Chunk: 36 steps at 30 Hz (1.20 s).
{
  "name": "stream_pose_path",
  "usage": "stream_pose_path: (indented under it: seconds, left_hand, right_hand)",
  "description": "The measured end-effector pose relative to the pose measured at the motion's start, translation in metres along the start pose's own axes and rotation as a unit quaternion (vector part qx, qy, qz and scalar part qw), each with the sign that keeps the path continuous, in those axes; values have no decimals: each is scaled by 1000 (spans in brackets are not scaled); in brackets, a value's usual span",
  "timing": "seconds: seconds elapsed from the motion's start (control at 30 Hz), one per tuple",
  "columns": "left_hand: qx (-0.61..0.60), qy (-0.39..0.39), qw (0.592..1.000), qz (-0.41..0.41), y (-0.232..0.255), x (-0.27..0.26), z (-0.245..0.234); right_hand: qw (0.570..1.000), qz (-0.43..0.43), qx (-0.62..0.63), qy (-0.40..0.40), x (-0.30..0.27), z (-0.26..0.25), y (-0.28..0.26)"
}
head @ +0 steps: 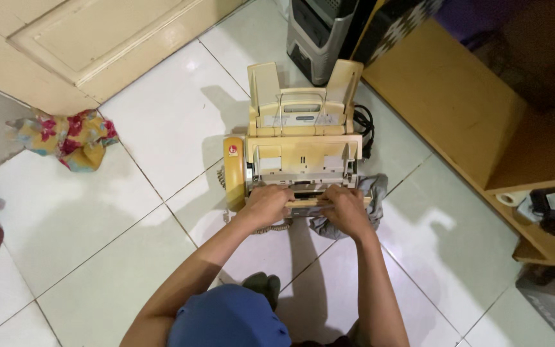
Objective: The person retrieves a fax machine from a shelf and sits on the floor to clean it. They remove the paper roll, wipe the exterior and interior surfaces with a cloth, and clean the internal rollers.
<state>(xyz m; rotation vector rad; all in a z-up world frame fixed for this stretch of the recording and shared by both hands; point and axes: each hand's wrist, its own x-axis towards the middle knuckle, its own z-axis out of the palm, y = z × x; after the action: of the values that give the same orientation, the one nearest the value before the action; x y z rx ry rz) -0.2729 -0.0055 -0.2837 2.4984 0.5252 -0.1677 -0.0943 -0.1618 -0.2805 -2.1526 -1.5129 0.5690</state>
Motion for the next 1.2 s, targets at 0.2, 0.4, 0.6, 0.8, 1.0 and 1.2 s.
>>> stream_pose_path:
  seconds: [0.2, 0.4, 0.6, 0.8, 1.0, 1.2]
  left_hand:
    - [-11, -56, 997, -53, 1, -6, -17]
    - [4, -76, 991, -113, -29, -6, -26]
    - [-57, 5, 988, -144, -43, -4, -22]
    - [-96, 93, 972, -192, -56, -7, -27]
    - [-249, 44, 967, -34, -89, -36, -12]
    - [-148, 38, 986, -66, -82, -48, 5]
  right_hand:
    - [915, 49, 327, 232, -13, 16, 85]
    - [805, 200, 401, 390, -36, 64, 191]
    - [927, 196, -231, 220, -53, 131, 171]
    - [871, 303, 262, 283, -68, 85, 221]
    - [906, 77, 269, 317, -79, -5, 178]
    - [980, 9, -98, 173, -27, 13, 52]
